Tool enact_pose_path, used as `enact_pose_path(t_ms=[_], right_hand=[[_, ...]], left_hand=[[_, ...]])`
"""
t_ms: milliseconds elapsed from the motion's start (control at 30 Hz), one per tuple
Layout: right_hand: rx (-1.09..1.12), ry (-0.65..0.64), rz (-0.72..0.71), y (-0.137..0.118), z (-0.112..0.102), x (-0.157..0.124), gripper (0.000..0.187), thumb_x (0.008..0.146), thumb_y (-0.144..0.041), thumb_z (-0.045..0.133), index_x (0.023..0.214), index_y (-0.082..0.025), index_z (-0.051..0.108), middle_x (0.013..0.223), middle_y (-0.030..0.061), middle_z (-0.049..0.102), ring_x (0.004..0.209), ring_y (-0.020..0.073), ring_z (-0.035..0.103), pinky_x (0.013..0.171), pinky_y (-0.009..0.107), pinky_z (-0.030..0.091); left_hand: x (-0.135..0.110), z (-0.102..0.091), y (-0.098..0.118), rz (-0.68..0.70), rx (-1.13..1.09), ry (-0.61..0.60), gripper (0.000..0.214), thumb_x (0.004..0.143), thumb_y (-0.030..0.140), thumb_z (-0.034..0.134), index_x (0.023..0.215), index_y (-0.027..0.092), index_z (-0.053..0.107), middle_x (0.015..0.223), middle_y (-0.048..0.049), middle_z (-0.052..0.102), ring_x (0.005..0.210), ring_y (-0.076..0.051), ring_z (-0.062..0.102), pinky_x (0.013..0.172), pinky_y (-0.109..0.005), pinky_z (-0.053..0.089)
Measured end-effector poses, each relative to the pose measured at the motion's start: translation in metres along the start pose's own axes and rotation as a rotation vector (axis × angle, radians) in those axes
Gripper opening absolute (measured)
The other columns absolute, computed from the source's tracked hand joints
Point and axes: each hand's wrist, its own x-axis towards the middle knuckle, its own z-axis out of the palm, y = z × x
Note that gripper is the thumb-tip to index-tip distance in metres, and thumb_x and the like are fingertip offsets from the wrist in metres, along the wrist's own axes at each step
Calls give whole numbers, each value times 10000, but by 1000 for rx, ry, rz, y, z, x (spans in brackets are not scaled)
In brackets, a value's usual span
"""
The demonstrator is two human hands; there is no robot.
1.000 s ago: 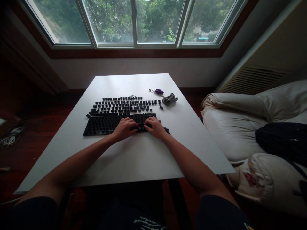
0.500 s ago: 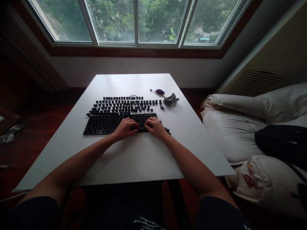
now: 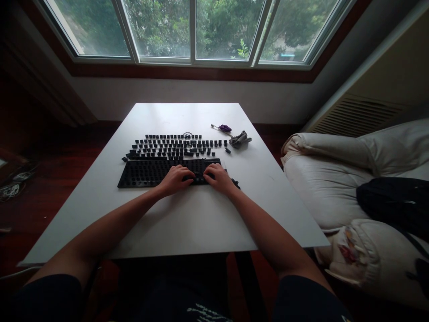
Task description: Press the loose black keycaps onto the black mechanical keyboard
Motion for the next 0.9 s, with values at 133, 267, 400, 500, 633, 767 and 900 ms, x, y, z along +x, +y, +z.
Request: enact_pose_path(t_ms=[133,267,400,500,633,767,900], right_hand=[[1,-3,8,0,0,-1,57,913,-252,656,917,-259,712,1020,62,681,1006,263,591,930,460,497],[-3,-3,5,1,0,-1,62,914,-259,655,919,-258,717,1017,62,681,1003,263,591,930,456,496],[-9,-6,-2,2,0,-1,60,920,-267,654,919,-256,713,1018,61,679,1005,261,590,930,449,494],[-10,-5,-9,2,1,0,51,919,-256,655,917,-254,706,1014,60,680,1000,262,590,928,448,494],[-9,0,-9,1,2,0,50,912,-238,659,921,-256,705,1018,62,680,999,265,591,921,448,493],[-15,2,-7,0,2,0,52,913,-234,657,923,-256,703,1013,63,679,1000,266,589,922,447,492],[-18,4,-7,-1,2,0,52,917,-242,654,919,-254,704,1007,66,677,997,265,587,920,450,493]], left_hand=[[2,-2,-5,23,-24,-44,224,952,345,608,1101,329,775,1092,-4,768,1045,-239,633,951,-391,433],[3,-2,-8,31,-14,-44,230,958,339,600,1105,334,777,1087,-3,771,1045,-238,634,951,-389,427],[3,-3,-5,26,-4,-51,220,954,327,606,1091,322,778,1082,-1,770,1042,-233,625,957,-381,419],[0,-4,2,22,34,-26,203,945,332,624,1074,299,777,1080,-18,766,1036,-241,612,935,-394,408],[-3,-6,9,17,82,12,193,934,337,636,1053,273,774,1071,-39,763,1030,-252,602,915,-407,403],[1,-5,4,-20,41,-29,195,923,329,637,1045,284,782,1055,-17,773,1006,-242,631,909,-382,433],[7,-4,-6,-36,-5,-72,207,930,325,621,1053,298,785,1050,8,781,1019,-233,661,928,-358,457]])
